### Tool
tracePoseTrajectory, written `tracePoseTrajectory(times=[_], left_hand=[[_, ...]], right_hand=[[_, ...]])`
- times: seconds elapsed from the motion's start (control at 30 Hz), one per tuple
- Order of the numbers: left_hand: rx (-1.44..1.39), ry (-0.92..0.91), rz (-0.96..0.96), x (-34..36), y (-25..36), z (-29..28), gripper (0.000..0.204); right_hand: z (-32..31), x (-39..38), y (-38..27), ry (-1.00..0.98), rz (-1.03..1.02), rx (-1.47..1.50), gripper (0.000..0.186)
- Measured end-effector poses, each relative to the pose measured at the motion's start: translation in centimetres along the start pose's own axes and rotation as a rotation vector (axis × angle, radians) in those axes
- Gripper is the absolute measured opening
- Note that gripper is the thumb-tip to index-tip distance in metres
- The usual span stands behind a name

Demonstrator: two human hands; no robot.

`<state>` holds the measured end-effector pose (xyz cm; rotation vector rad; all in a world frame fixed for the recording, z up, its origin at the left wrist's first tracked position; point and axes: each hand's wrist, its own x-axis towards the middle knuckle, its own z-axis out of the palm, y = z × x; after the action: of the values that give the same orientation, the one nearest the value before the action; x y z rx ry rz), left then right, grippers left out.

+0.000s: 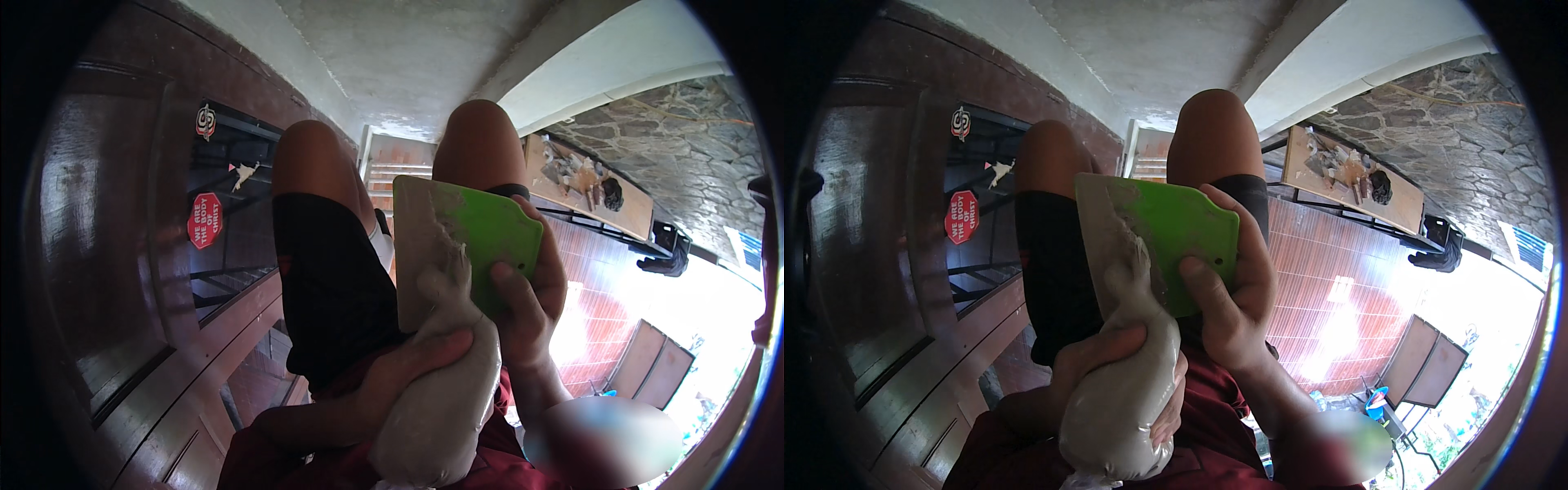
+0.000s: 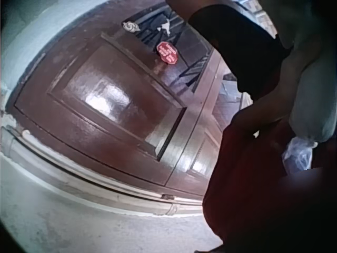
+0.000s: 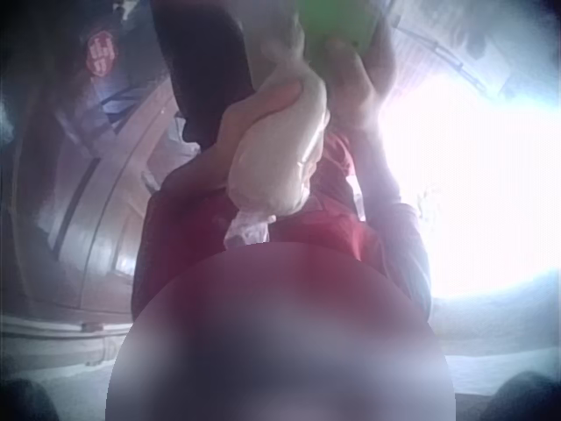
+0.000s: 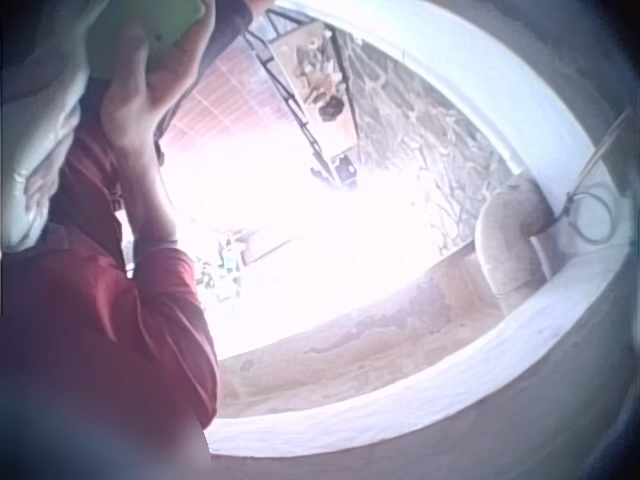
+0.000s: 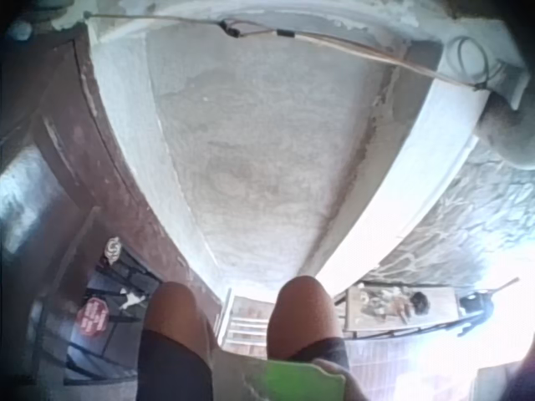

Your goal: The person applies a bead of sealant from a caulking gun onto a ceiling surface and then smooths it with a green plastic scraper. The person repeatedly reloads the scraper with sealant and continues smoothing the bead along the ceiling.

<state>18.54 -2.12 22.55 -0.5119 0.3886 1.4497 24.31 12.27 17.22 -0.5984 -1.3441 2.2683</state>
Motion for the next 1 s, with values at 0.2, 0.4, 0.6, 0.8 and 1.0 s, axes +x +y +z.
tracePoseTrajectory(times=[0.2, 0.4, 0.6, 0.8, 1.0], left_hand=[[-0.094, 0.093, -0.183, -1.1, 1.4, -1.1, 0.031], [0.141, 0.223, -0.348, -2.9, 3.5, 0.5, 0.034], [0.247, 0.248, -0.474, -3.2, 4.6, 1.7, 0.033], [0.349, 0.254, -0.477, -3.2, 4.7, 1.7, 0.032], [0.466, 0.315, -0.467, -4.0, 5.0, 1.2, 0.032]], right_hand=[[-0.5, 0.6, 0.1, -0.005, 0.134, 0.068, 0.061], [-1.2, 1.6, -0.3, -0.078, 0.207, 0.233, 0.063], [-1.8, 3.7, -0.7, -0.528, 0.258, 0.082, 0.065], [-1.6, 5.5, -0.1, -0.614, 0.411, 0.133, 0.076], [-1.4, 6.4, 0.8, -0.765, 0.4, 0.215, 0.058]])
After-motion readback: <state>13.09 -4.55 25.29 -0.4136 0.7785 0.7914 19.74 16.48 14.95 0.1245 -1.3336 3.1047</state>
